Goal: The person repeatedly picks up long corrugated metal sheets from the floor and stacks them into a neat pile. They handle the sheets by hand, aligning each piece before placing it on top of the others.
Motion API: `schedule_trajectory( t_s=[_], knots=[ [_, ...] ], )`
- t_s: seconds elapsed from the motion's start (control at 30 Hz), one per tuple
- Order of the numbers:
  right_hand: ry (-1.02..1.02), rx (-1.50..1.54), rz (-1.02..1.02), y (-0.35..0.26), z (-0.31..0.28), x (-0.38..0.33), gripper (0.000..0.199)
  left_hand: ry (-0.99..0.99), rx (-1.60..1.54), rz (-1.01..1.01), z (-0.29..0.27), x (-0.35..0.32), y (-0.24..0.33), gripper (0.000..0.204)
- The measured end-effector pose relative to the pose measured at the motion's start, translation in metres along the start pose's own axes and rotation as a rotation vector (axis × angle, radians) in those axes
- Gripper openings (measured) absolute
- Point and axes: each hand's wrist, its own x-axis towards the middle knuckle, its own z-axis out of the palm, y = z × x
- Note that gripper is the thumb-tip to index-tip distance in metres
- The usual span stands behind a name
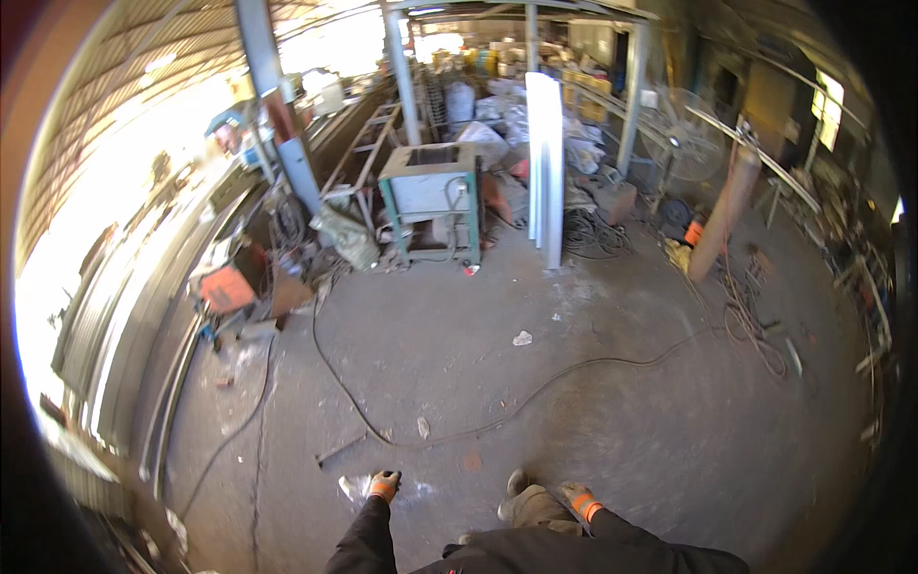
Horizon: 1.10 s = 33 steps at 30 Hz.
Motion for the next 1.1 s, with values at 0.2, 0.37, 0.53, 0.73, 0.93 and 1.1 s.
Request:
schedule_trajectory(
  t_s=[0.2, 0.37, 0.53, 0.73, 0.93, 1.1],
  knots=[
    [-0.059, -0.392, 0.081, -0.048, -0.017, 0.131, 0.057, -0.084, 0.097, 0.157, 0.066, 0.142, 0.206, 0.027],
    [-0.127, -0.340, 0.353, -0.085, -0.109, 0.253, 0.064, -0.281, 0.052, -0.168, 0.149, 0.158, 0.283, 0.036],
    [0.044, -0.697, -0.262, -0.164, -0.226, 0.447, 0.033, -0.309, 0.276, -0.244, 0.205, 0.211, 0.343, 0.034],
    [0.231, 0.129, 0.180, -0.276, -0.289, 0.621, 0.029, -0.437, 0.415, -0.016, 0.258, 0.332, 0.448, 0.038],
    [0.115, -0.973, -0.102, -0.331, -0.296, 0.703, 0.023, -0.514, 0.436, 0.149, 0.335, 0.536, 0.602, 0.043],
    [0.052, -0.337, 0.143, -0.422, -0.340, 0.768, 0.039, -0.452, 0.502, 0.313, 0.402, 0.700, 0.776, 0.045]
  ],
)
